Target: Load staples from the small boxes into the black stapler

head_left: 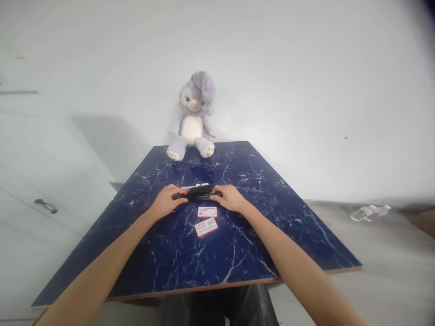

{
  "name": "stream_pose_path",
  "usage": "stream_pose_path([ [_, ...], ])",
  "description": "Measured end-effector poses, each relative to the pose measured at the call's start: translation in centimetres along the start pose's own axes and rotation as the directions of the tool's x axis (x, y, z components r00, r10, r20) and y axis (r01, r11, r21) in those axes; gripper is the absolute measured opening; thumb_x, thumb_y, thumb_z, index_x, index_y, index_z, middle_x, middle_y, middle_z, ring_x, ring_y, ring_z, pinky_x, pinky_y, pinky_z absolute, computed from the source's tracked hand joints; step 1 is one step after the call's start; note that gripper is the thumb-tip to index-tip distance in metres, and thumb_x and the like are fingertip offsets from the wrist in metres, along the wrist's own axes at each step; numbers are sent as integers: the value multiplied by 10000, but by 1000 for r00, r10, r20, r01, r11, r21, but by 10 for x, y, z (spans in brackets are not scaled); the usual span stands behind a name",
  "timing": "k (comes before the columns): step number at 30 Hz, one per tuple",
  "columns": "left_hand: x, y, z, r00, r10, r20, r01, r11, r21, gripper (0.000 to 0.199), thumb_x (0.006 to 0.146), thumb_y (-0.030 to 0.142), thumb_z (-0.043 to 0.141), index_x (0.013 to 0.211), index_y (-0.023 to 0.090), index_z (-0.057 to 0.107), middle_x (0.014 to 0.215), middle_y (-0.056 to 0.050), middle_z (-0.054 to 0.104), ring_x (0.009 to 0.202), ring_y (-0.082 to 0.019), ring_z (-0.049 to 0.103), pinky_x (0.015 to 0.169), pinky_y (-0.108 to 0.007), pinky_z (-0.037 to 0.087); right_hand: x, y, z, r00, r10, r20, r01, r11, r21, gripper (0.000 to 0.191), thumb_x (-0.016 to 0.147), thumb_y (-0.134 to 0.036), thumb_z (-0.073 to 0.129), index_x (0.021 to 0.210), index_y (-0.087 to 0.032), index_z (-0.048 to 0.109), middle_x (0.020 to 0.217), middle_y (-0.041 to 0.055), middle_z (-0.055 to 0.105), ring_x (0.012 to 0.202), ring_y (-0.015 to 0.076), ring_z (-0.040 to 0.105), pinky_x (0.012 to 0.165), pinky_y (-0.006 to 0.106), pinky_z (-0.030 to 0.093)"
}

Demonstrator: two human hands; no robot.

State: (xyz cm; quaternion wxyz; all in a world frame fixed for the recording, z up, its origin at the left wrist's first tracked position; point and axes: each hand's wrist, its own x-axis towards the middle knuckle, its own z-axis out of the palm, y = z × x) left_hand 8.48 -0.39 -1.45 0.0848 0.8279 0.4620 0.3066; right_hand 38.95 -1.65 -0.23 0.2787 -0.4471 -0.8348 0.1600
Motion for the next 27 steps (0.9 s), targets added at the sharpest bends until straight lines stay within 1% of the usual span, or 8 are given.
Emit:
stream_pose_path([
  [4, -2, -1, -8, 999, -32, 13, 31, 999, 27, 307, 834, 509, 679, 1001, 255, 725, 999, -55, 668, 974, -248, 611, 932, -411, 487, -13, 22, -21, 999, 10, -50, -11, 1000, -14, 107, 906, -292, 645, 938, -201, 691, 842, 19, 712, 738, 161, 645, 700, 262, 440],
  [7, -3, -4, -15, 997, -71, 10, 71, 997, 44, 312, 839, 507, 668, 1020, 256, 712, 994, -49, 657, 974, -248, 618, 917, -396, 492, -29, 51, -45, 973, 146, -176, -160, 985, -67, 144, 928, -287, 587, 889, -200, 695, 867, 38, 718, 789, 189, 662, 777, 315, 487],
  [10, -1, -5, -16, 997, -76, 17, 75, 996, 44, 318, 846, 498, 655, 1042, 249, 691, 1026, -48, 640, 983, -244, 621, 911, -384, 495, -33, 60, -47, 973, 165, -164, -157, 986, 63, 206, 892, -270, 630, 1084, -207, 672, 1075, 67, 711, 917, 203, 680, 862, 353, 524],
  [13, 1, -3, -12, 996, -81, 32, 79, 996, 47, 327, 841, 478, 665, 1069, 244, 672, 1060, -53, 631, 995, -245, 623, 927, -393, 493, -24, 43, -28, 992, 60, -113, -45, 991, 127, 367, 880, -238, 644, 1244, -222, 601, 1157, 71, 685, 995, 203, 666, 922, 374, 518],
  [16, 2, 0, -9, 997, -52, 47, 50, 997, 55, 416, 829, 457, 686, 1186, 249, 635, 1115, -65, 641, 1061, -266, 605, 976, -423, 476, -17, 16, -16, 990, -87, -109, 90, 996, 19, 243, 886, -257, 648, 1124, -210, 654, 1120, 77, 669, 1004, 226, 627, 948, 406, 486],
  [21, 2, 12, -10, 998, 57, -25, -55, 995, 81, 456, 870, 411, 637, 1286, 231, 587, 1269, -84, 631, 1189, -298, 540, 1057, -470, 423, -31, -26, -28, 975, -220, -40, 220, 976, -2, 234, 880, -391, 673, 1042, -224, 702, 1153, 91, 594, 1059, 255, 562, 959, 409, 462],
  [24, 2, 22, -12, 991, 83, -103, -75, 994, 76, 363, 911, 379, 576, 1236, 223, 614, 1273, -78, 636, 1197, -280, 545, 1082, -468, 413, -41, -50, -27, 915, -366, 170, 354, 930, 98, 386, 776, -462, 778, 1102, -265, 719, 1165, 67, 593, 1082, 258, 553, 953, 388, 465],
  [27, -1, 34, -11, 980, 119, -159, -110, 992, 64, 294, 934, 356, 542, 1176, 226, 644, 1243, -70, 654, 1181, -256, 567, 1084, -459, 424, -43, -66, -16, 893, -417, 167, 401, 908, 123, 324, 806, -429, 763, 1078, -258, 725, 1226, 74, 596, 1178, 282, 510, 1052, 433, 396],
])
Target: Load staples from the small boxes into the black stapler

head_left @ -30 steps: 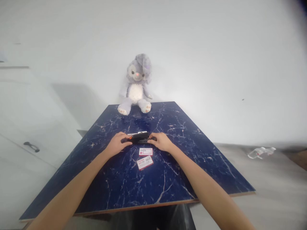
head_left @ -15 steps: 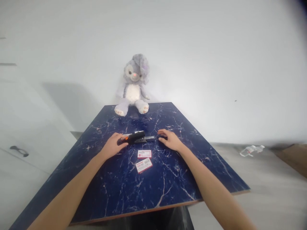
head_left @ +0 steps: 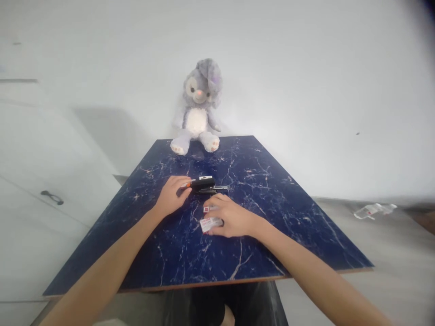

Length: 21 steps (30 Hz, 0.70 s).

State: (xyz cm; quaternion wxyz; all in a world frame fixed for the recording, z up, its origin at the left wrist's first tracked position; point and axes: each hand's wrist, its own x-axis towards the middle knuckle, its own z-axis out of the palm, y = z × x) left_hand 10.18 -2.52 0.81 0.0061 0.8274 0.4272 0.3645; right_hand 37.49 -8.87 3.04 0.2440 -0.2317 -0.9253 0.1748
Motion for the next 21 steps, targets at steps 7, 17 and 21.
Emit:
stream_pose_path([
  [7, -13, 46, 13, 992, 57, 109, -25, 961, -276, 386, 997, 280, 379, 1308, 239, 605, 1235, -83, 666, 1061, -221, 653, 982, -401, 513, 9, 13, 10, 890, 410, -197, -304, 858, 415, 417, 1069, -442, 255, 1142, -198, 585, 738, -5, 616, 629, 139, 599, 637, 257, 499],
  [17, -6, 49, 25, 941, -252, 226, 338, 665, -666, 207, 844, 390, 698, 929, 201, 688, 1007, -62, 753, 912, -227, 722, 875, -378, 583, 11, 24, 15, 859, 424, -287, -274, 855, 441, 405, 852, -370, 719, 1209, -221, 600, 1060, 34, 690, 875, 171, 673, 780, 273, 551],
  [21, -1, 42, 20, 892, -409, 193, 417, 576, -703, 241, 802, 365, 729, 945, 174, 699, 911, -58, 759, 818, -224, 729, 820, -377, 605, 9, 27, 22, 848, 384, -365, -214, 879, 427, 519, 795, -201, 722, 1285, -213, 551, 1142, 71, 639, 867, 163, 682, 806, 305, 592],
])
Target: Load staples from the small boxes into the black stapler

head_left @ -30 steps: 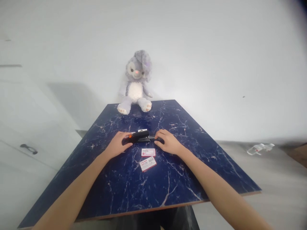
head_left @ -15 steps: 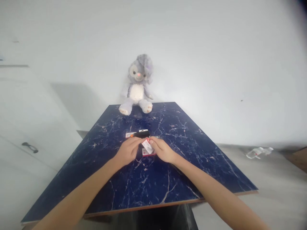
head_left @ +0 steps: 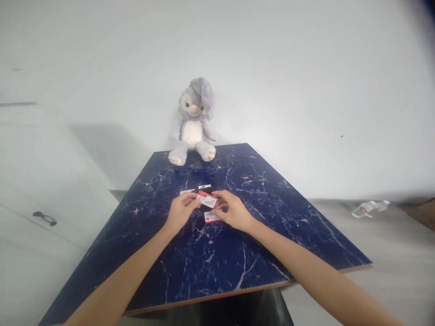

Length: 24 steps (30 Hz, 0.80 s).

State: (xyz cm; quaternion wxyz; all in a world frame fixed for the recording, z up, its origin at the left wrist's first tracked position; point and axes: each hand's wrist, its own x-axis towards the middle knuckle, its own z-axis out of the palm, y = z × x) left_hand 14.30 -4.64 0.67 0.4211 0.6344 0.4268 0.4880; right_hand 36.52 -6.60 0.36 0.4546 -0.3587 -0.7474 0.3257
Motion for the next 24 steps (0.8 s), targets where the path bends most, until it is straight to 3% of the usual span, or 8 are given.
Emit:
stream_pose_path([
  [4, -2, 8, -1, 995, -56, 84, 57, 998, -9, 337, 813, 391, 719, 1054, 157, 702, 971, -75, 756, 790, -215, 727, 790, -365, 615, -2, 3, -5, 994, -104, -20, 102, 990, -94, 455, 849, -113, 586, 1288, -233, 590, 1193, 85, 603, 876, 152, 676, 809, 309, 598],
  [8, -8, 7, 5, 987, -65, 144, 62, 998, 28, 330, 804, 409, 735, 1034, 172, 732, 942, -67, 759, 784, -214, 723, 780, -338, 604, -1, 0, -6, 974, -223, -46, 210, 958, -197, 499, 836, -94, 591, 1313, -240, 597, 1265, 93, 582, 1085, 209, 621, 934, 360, 546],
  [11, -9, 2, 10, 985, -132, 108, 137, 990, -40, 295, 784, 423, 752, 917, 160, 758, 868, -64, 754, 769, -210, 712, 767, -325, 600, 0, -1, -4, 969, -245, -36, 229, 943, -243, 506, 841, -121, 636, 1330, -244, 597, 1275, 93, 583, 1144, 221, 590, 984, 366, 511],
  [14, -6, -4, 8, 977, -211, 23, 212, 965, -156, 285, 780, 415, 757, 873, 146, 764, 798, -57, 731, 725, -174, 681, 736, -291, 593, 2, 0, -8, 975, -218, -46, 199, 944, -263, 509, 861, -191, 694, 1354, -246, 579, 1240, 83, 623, 1068, 203, 626, 942, 337, 531],
  [17, -1, -10, 2, 965, -259, -46, 239, 936, -258, 266, 767, 383, 768, 851, 131, 759, 759, -53, 708, 690, -149, 654, 679, -254, 576, 3, 3, -18, 976, -212, -56, 189, 941, -281, 379, 880, -230, 696, 1255, -242, 642, 1197, 71, 659, 1025, 195, 648, 916, 327, 542],
  [24, -3, -9, 2, 980, -190, -62, 174, 964, -200, 241, 789, 380, 742, 811, 140, 737, 742, -37, 699, 660, -143, 645, 651, -250, 557, 2, 8, -23, 965, -260, 30, 248, 874, -418, 262, 910, -188, 618, 1159, -242, 684, 1248, 83, 621, 1115, 221, 609, 993, 388, 496],
])
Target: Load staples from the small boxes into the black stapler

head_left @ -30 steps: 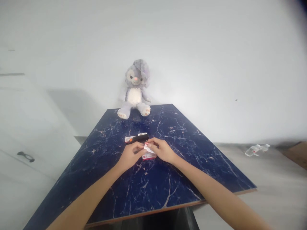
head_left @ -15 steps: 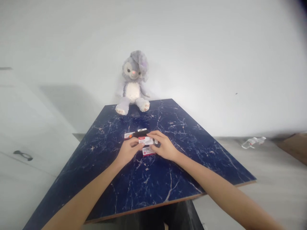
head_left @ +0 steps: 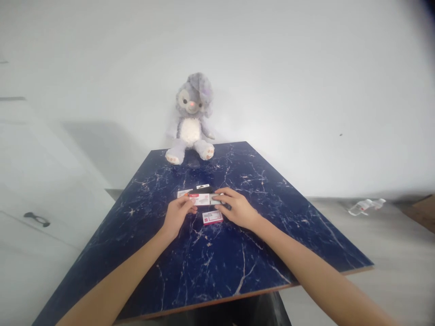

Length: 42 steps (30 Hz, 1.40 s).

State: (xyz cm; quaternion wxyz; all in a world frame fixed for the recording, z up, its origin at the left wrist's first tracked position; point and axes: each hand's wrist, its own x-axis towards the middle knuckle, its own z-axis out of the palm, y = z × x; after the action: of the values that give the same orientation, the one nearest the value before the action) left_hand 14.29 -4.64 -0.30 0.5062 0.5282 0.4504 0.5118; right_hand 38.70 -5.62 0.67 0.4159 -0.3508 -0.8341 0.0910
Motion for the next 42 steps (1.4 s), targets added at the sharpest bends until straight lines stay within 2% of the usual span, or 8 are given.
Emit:
stream_pose_path([
  [7, -1, 0, 0, 998, 44, 52, -53, 984, 168, 265, 809, 416, 722, 786, 153, 718, 776, -52, 732, 724, -192, 699, 738, -307, 580, 3, -5, -6, 982, 186, 26, -187, 960, 209, 18, 833, -195, 697, 826, -210, 693, 1219, 63, 641, 1088, 215, 618, 978, 387, 474],
  [11, 3, -3, -3, 1000, 13, 12, -14, 995, 103, 299, 799, 437, 733, 869, 146, 742, 860, -64, 743, 763, -190, 702, 778, -318, 592, 6, -1, -10, 942, 330, 65, -318, 812, 490, 186, 815, -353, 741, 788, -191, 654, 1316, 76, 594, 1142, 232, 606, 962, 367, 484],
  [16, 4, -3, -4, 999, -1, -49, 1, 1000, -4, 324, 785, 446, 748, 876, 134, 740, 900, -76, 740, 808, -188, 700, 790, -306, 596, 8, 12, -16, 820, 554, -144, -389, 723, 570, 284, 860, -465, 676, 929, -204, 590, 865, 22, 669, 758, 168, 646, 735, 305, 522],
  [19, 2, 0, -2, 998, 19, -66, -19, 1000, -10, 316, 780, 436, 756, 848, 128, 731, 917, -82, 736, 826, -187, 700, 800, -295, 592, 8, 12, -20, 821, 559, -115, -435, 743, 509, 331, 857, -487, 671, 1030, -206, 642, 709, -24, 600, 581, 136, 580, 594, 267, 481],
  [26, -3, 7, 0, 999, 22, 38, -20, 998, -51, 307, 720, 377, 817, 766, 144, 623, 898, -60, 729, 766, -167, 694, 742, -284, 586, 6, 1, -8, 850, 495, 180, -507, 678, 532, 347, 857, -476, 670, 1049, -190, 709, 683, -2, 629, 565, 132, 594, 553, 250, 468],
  [34, -1, 9, -4, 998, 22, 54, -17, 995, -103, 559, 711, 364, 832, 1169, 209, 550, 954, -32, 732, 778, -161, 704, 745, -290, 586, 2, 14, -2, 790, 591, 164, -549, 563, 618, 389, 796, -459, 743, 1033, -178, 617, 684, -9, 652, 589, 142, 638, 600, 256, 519],
  [37, -2, 6, -2, 993, 3, 122, 4, 999, -53, 494, 724, 380, 819, 1121, 174, 609, 965, -52, 725, 798, -178, 707, 755, -301, 586, 2, 15, -1, 761, 594, 259, -611, 524, 593, 369, 787, -452, 754, 982, -159, 643, 681, 13, 670, 572, 130, 629, 556, 224, 497],
  [42, -4, 5, 0, 985, -63, 162, 83, 989, -120, 444, 725, 345, 822, 1095, 185, 636, 1045, -59, 713, 821, -170, 701, 779, -302, 580, 2, 21, 0, 748, 619, 240, -597, 469, 651, 400, 767, -438, 774, 1027, -163, 641, 709, 7, 681, 587, 123, 636, 599, 238, 539],
])
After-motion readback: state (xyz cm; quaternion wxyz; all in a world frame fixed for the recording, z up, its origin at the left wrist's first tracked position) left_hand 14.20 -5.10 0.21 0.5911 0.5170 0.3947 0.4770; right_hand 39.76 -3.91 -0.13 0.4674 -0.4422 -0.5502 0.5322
